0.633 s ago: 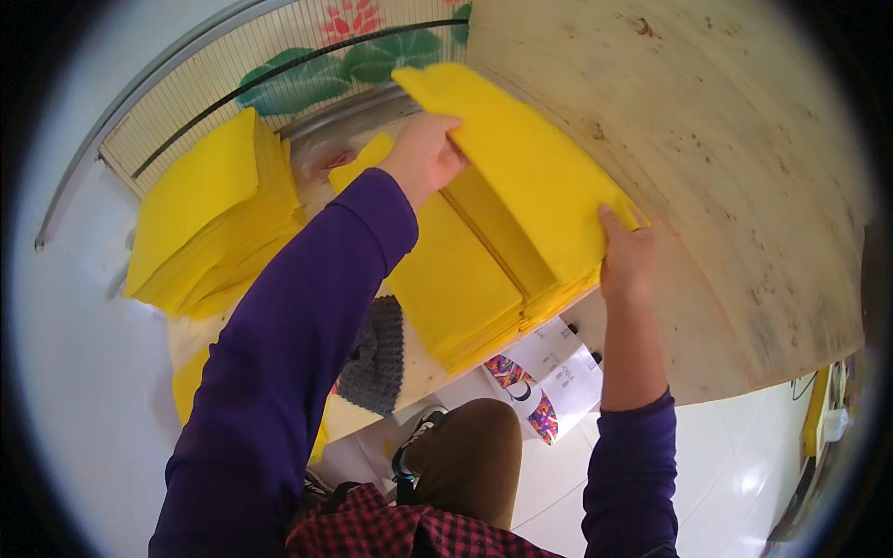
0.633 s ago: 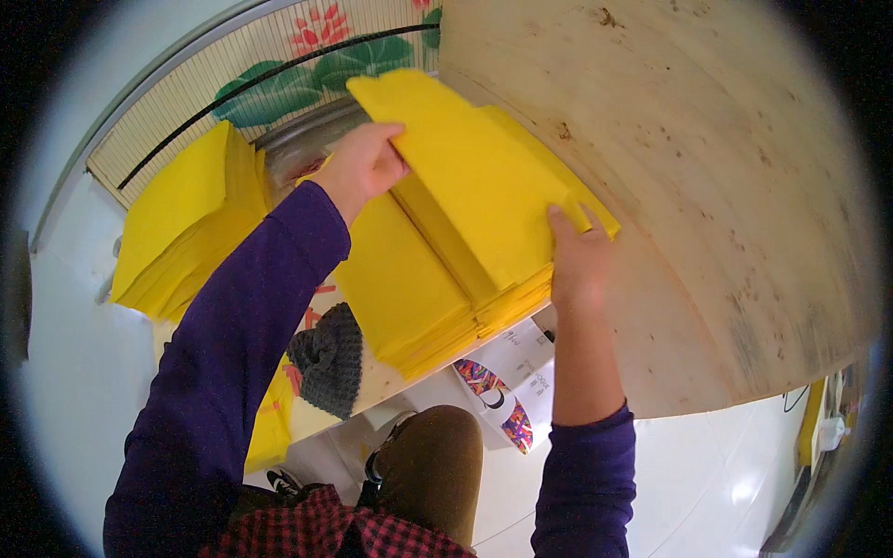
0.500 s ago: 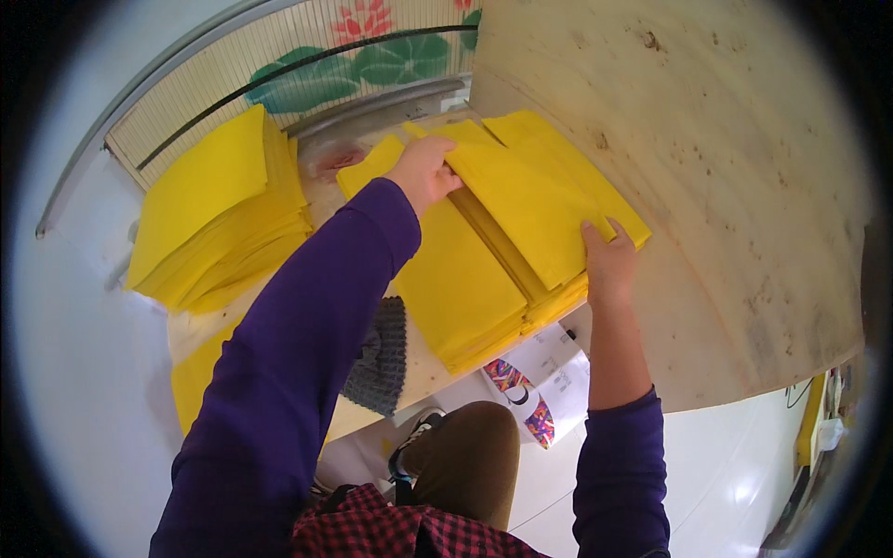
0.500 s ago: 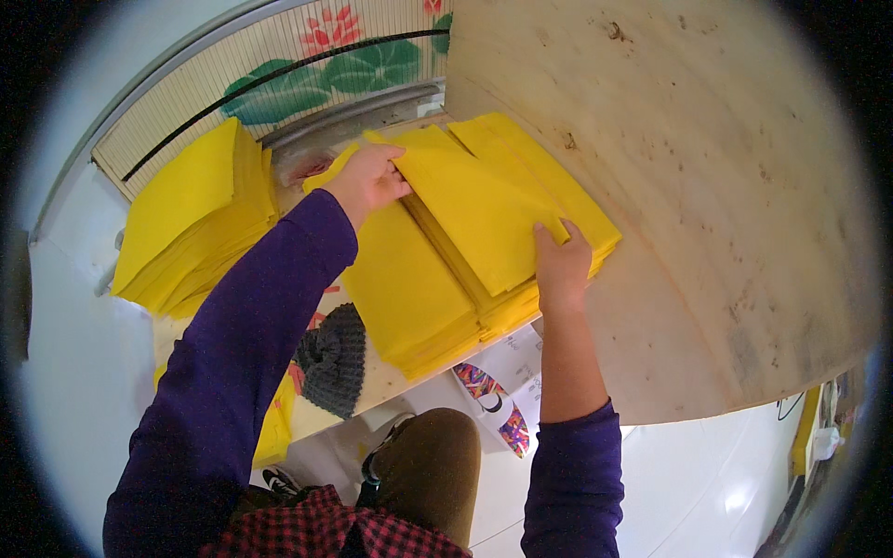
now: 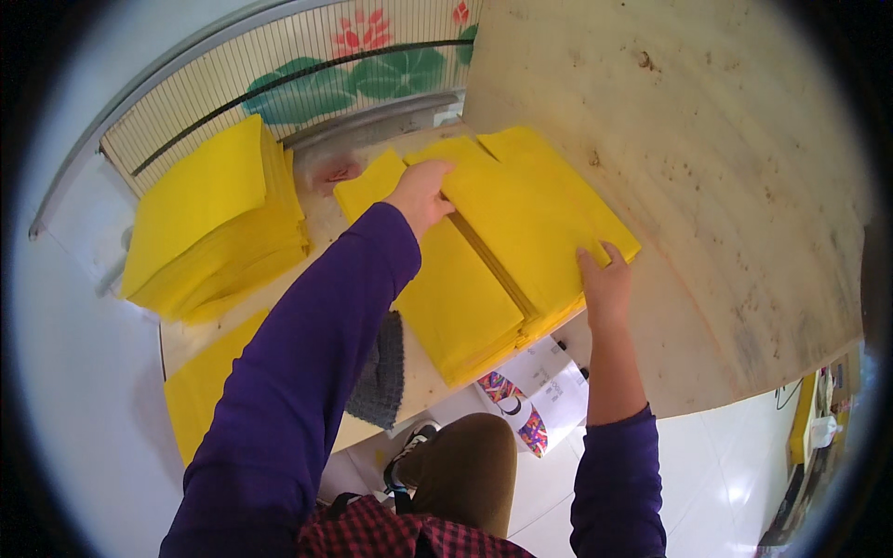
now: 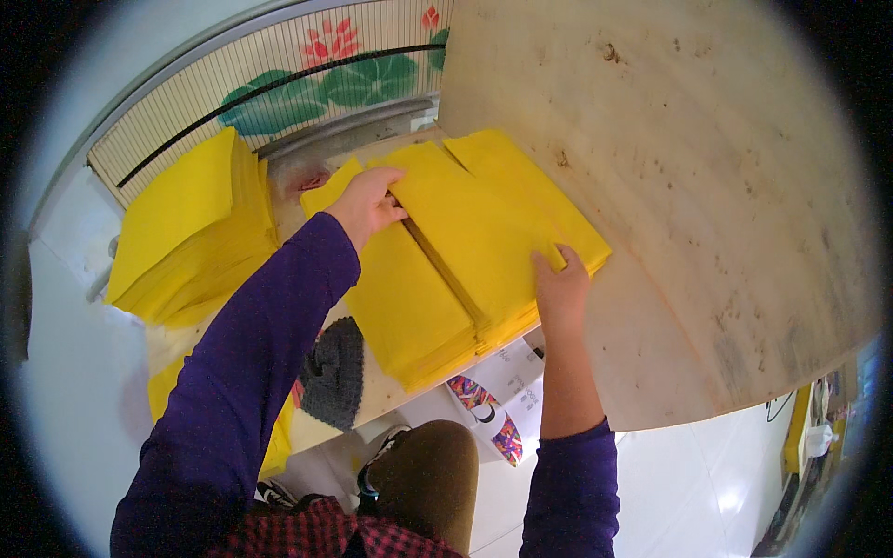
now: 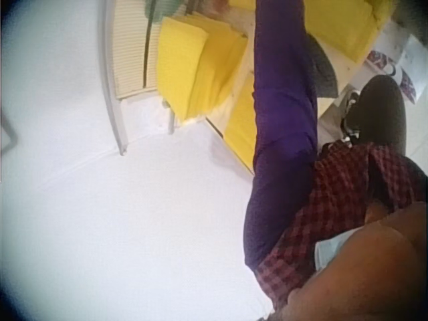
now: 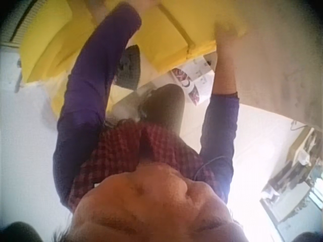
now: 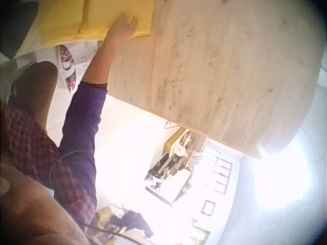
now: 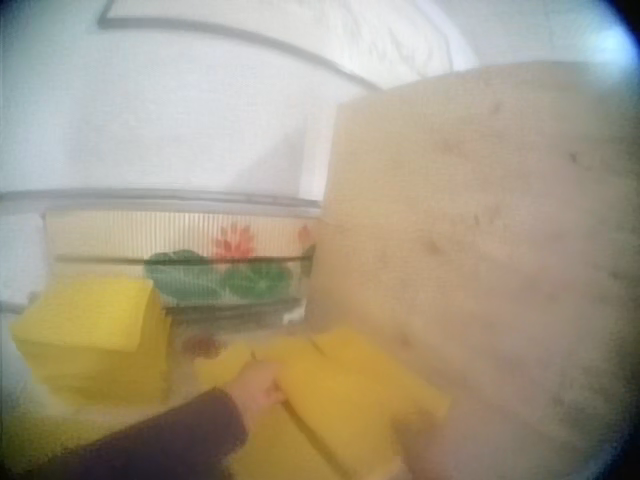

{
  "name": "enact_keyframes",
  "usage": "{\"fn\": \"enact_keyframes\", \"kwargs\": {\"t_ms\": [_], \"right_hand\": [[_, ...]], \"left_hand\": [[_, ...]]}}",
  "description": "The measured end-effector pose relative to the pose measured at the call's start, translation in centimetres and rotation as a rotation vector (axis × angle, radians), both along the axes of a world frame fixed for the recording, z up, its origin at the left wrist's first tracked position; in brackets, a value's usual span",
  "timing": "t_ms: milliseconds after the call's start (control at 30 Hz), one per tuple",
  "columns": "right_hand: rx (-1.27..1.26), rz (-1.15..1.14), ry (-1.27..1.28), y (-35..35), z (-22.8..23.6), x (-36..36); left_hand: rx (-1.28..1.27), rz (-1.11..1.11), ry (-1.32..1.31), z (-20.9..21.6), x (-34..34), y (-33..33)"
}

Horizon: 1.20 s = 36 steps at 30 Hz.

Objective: The person folds multiple yellow fabric sheets on a table. They smooth each sheet, fold it in half, then fold the edges inward to create a compact rectangle. The folded pieces are stacked neatly on the right side of the table.

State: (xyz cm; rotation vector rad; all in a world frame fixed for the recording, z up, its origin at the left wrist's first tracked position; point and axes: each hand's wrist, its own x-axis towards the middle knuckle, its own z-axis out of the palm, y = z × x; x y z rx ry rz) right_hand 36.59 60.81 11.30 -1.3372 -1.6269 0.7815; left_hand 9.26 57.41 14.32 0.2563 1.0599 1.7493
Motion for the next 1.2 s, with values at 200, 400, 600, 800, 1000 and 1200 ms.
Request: {"fn": "enact_keyframes", "kwargs": {"t_ms": [200,400,600,800,1000,1200], "right_hand": [[0.067,0.086,0.087,-0.7,-0.7,0.0],[0.104,0.097,0.188,-0.5,-0.4,0.1],[0.076,0.024,-0.110,0.0,-0.7,0.3],[0.048,0.072,-0.129,0.1,-0.8,0.8],[0.136,0.097,-0.166,0.3,-1.6,1.4],[0.289,0.089,-0.210,0.1,-1.9,2.0]], "left_hand": [[0.019,0.011,-0.010,0.1,-1.8,0.1],[0.169,0.038,-0.012,0.2,-1.8,-0.4],[0.105,-0.038,0.014,-0.8,-2.1,-0.5],[0.083,-0.030,-0.025,-1.6,-2.3,-0.2],[0.083,-0.041,0.044,-1.7,-2.1,0.3],[0.046,0.026,0.194,-0.5,-1.1,0.1]]}}
